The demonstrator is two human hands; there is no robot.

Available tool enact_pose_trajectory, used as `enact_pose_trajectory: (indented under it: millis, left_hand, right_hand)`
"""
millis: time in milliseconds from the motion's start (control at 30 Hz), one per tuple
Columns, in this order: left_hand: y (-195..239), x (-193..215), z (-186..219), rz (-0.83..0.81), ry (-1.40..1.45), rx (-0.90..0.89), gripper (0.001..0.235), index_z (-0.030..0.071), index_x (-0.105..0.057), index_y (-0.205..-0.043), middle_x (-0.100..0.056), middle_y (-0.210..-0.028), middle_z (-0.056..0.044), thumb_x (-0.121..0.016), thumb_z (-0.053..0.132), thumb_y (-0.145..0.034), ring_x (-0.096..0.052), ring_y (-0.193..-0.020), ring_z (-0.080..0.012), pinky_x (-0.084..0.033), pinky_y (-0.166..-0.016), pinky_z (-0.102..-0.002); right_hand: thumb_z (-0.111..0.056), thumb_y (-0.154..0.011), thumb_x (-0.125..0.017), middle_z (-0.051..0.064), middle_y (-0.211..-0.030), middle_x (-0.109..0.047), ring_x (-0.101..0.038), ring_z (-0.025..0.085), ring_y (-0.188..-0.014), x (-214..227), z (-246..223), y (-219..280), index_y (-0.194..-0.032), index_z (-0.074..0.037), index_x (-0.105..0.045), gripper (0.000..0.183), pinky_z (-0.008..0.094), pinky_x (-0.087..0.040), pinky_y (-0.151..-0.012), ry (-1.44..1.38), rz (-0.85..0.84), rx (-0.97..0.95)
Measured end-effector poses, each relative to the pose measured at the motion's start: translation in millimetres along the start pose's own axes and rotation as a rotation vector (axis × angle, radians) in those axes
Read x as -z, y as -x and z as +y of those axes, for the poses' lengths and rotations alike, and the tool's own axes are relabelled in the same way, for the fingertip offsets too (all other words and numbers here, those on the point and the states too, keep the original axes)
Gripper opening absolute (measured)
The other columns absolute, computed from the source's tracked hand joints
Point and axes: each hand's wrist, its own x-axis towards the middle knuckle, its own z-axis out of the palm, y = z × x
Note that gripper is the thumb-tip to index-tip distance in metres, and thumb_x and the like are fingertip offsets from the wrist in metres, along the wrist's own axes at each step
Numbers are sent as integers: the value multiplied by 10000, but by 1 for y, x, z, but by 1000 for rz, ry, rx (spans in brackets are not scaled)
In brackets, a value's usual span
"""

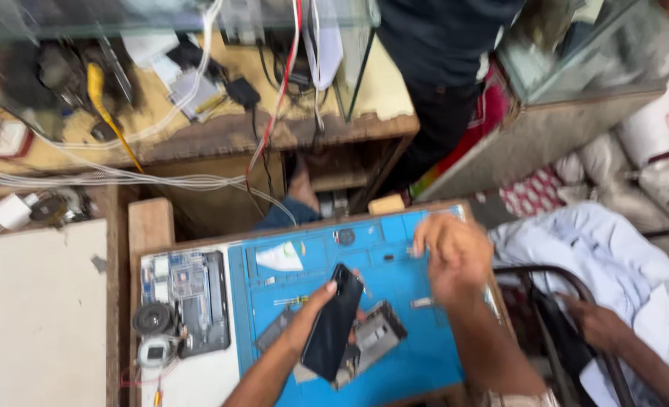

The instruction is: The person aligns and snaps a smartphone back cover onto the device chassis, then repeatedly rotates and presses the edges to check the fit. The person handles the phone and back cover by hand on a blue work mat.

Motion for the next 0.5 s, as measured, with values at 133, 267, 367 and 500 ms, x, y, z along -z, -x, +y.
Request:
enact_pose_trajectory:
  millis: [133, 267, 367, 500]
  left_hand:
    - [24, -10, -19, 15, -71, -23, 682, 24, -526, -1339, -721, -983, -205, -512, 603, -981, -723, -665, -263, -590, -555, -371]
    - [6, -10, 8, 14, -59, -14, 684, 178, -504, -1448, -723, -926, -180, -506, 607, -917, -701, -597, -245, -562, -515, -332]
    - [12, -3, -7, -11, -39, -28, 671, 140, -493, -1436, -733, -948, -184, -492, 586, -934, -712, -625, -244, -567, -535, -330]
    - [11, 3, -12, -8, -42, -47, 644, 67, -493, -1399, -724, -953, -194, -487, 550, -972, -707, -628, -240, -566, -544, -318]
  right_hand:
    - [-259, -1064, -532, 110, -686, -414, -448, 220, -630, -36, -4, -26, -708, -78, -319, 453, 297, -370, -602, -15, 45, -62]
    - [-650, -1016, -426, 93, -689, -481, -495, 205, -637, -31, -13, -35, -699, -71, -384, 662, 295, -449, -620, -83, -101, 292]
    - [-669, -1033, -459, 109, -688, -560, -561, 259, -664, -10, -13, 1, -699, -55, -473, 698, 355, -505, -622, 101, -81, 117]
    - [-462, -936, -619, 99, -896, -670, -665, 246, -838, -10, 11, 41, -890, -26, -629, 439, 358, -529, -767, 373, -373, 88]
